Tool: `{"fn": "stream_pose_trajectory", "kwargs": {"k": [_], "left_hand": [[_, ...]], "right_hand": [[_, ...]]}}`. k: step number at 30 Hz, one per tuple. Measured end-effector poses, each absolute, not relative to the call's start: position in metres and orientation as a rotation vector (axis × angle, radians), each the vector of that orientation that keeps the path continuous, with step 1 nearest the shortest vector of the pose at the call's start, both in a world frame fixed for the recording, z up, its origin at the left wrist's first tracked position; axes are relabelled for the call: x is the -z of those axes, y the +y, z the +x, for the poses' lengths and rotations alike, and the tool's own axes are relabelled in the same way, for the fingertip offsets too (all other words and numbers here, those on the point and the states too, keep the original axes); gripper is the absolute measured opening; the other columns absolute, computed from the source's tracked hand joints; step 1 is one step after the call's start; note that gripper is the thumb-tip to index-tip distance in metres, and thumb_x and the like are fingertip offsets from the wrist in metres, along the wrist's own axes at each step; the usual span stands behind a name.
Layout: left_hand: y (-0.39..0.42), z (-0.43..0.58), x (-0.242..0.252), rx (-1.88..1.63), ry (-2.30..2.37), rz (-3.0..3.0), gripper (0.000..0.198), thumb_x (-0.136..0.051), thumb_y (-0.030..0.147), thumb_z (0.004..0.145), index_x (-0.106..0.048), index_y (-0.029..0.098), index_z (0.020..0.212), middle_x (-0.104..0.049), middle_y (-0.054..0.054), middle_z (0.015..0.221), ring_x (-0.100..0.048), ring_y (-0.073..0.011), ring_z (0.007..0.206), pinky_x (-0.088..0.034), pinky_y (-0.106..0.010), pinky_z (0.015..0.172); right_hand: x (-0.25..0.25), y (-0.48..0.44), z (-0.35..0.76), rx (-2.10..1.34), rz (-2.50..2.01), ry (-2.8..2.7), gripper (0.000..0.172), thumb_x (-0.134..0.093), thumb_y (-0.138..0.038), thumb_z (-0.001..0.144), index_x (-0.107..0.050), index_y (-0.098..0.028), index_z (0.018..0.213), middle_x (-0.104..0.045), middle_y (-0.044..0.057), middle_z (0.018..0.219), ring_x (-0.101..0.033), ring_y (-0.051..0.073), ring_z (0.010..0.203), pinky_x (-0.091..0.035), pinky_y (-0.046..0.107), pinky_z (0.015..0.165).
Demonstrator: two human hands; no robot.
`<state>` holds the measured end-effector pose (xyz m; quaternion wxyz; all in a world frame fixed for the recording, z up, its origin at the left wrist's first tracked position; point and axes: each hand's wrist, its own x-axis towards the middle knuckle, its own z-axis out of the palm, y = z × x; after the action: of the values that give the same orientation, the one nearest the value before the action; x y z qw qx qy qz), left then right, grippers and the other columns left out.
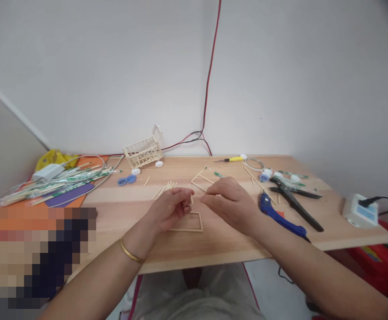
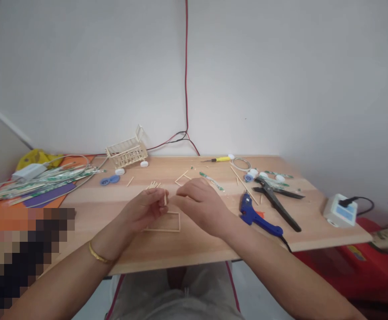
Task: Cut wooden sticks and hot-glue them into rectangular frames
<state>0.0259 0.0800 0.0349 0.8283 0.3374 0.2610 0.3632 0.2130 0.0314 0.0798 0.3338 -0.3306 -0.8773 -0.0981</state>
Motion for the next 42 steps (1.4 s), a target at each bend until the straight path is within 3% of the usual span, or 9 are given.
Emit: {"fn": "stream_pose_trajectory", "kwargs": {"k": [10,12,16,20,23,26,33,42], "left_hand": [[0.077,0.022,-0.042,-0.721,0.521,0.666,0.020,-0.074,0.029,0.065,-0.063,0.013,0.066,-0.047,0.002,0.059,-0.043,-0.0058,0.055,-0.036,-0.018,0.051],[0.080,0.013,-0.046,-0.682,0.594,0.768,0.020,-0.074,0.030,0.065,-0.066,0.013,0.072,-0.049,0.001,0.061,-0.043,-0.0067,0.056,-0.035,-0.019,0.052],[0.084,-0.019,-0.048,-0.807,0.981,1.348,0.022,-0.075,0.023,0.060,-0.071,0.016,0.081,-0.059,-0.003,0.071,-0.047,-0.0110,0.063,-0.036,-0.022,0.057],[0.080,-0.041,-0.036,-0.735,1.069,1.817,0.032,-0.073,0.022,0.058,-0.070,0.021,0.090,-0.058,-0.001,0.073,-0.048,-0.0135,0.064,-0.038,-0.025,0.060],[0.075,-0.045,-0.028,-0.578,1.007,2.048,0.050,-0.072,0.023,0.058,-0.063,0.023,0.106,-0.058,-0.003,0.088,-0.051,-0.0186,0.081,-0.041,-0.030,0.073],[0.072,-0.043,-0.028,-0.509,0.952,2.204,0.053,-0.068,0.021,0.063,-0.057,0.023,0.115,-0.056,-0.006,0.100,-0.049,-0.0224,0.096,-0.039,-0.034,0.082],[0.069,-0.043,-0.025,-0.373,0.983,2.357,0.045,-0.067,0.023,0.066,-0.055,0.019,0.110,-0.055,-0.008,0.098,-0.048,-0.0244,0.094,-0.038,-0.034,0.080],[0.070,-0.043,-0.016,-0.332,1.005,2.404,0.046,-0.069,0.026,0.067,-0.054,0.017,0.110,-0.053,-0.008,0.095,-0.048,-0.0246,0.092,-0.038,-0.034,0.078]], "right_hand": [[-0.073,0.055,0.197,0.153,-0.808,-2.298,0.012,-0.051,-0.021,0.087,-0.063,-0.023,0.087,-0.063,0.002,0.081,-0.054,0.014,0.076,-0.041,0.029,0.072],[-0.075,0.052,0.197,0.118,-0.908,-2.238,0.011,-0.053,-0.023,0.087,-0.064,-0.023,0.086,-0.064,0.001,0.081,-0.055,0.014,0.075,-0.041,0.030,0.072],[-0.063,0.049,0.197,0.169,-0.827,-2.327,0.015,-0.051,-0.016,0.087,-0.062,-0.021,0.095,-0.066,0.004,0.099,-0.056,0.015,0.087,-0.040,0.031,0.077],[-0.037,0.048,0.190,0.148,-0.686,-2.544,0.017,-0.047,-0.015,0.089,-0.059,-0.020,0.100,-0.066,0.004,0.102,-0.054,0.015,0.090,-0.038,0.032,0.078],[-0.022,0.047,0.182,0.112,-0.610,-2.622,0.017,-0.045,-0.017,0.091,-0.060,-0.020,0.097,-0.066,0.004,0.100,-0.052,0.014,0.089,-0.037,0.031,0.077],[-0.015,0.046,0.177,0.092,-0.625,-2.636,0.016,-0.047,-0.019,0.090,-0.061,-0.021,0.097,-0.064,0.004,0.100,-0.050,0.015,0.089,-0.036,0.032,0.076],[-0.011,0.052,0.171,-0.039,-0.723,-2.617,0.014,-0.051,-0.020,0.089,-0.064,-0.023,0.093,-0.062,0.002,0.082,-0.047,0.016,0.080,-0.034,0.033,0.073],[-0.007,0.056,0.171,-0.132,-0.734,-2.630,0.017,-0.051,-0.019,0.089,-0.063,-0.025,0.098,-0.062,0.002,0.084,-0.046,0.016,0.083,-0.034,0.033,0.076]]}}
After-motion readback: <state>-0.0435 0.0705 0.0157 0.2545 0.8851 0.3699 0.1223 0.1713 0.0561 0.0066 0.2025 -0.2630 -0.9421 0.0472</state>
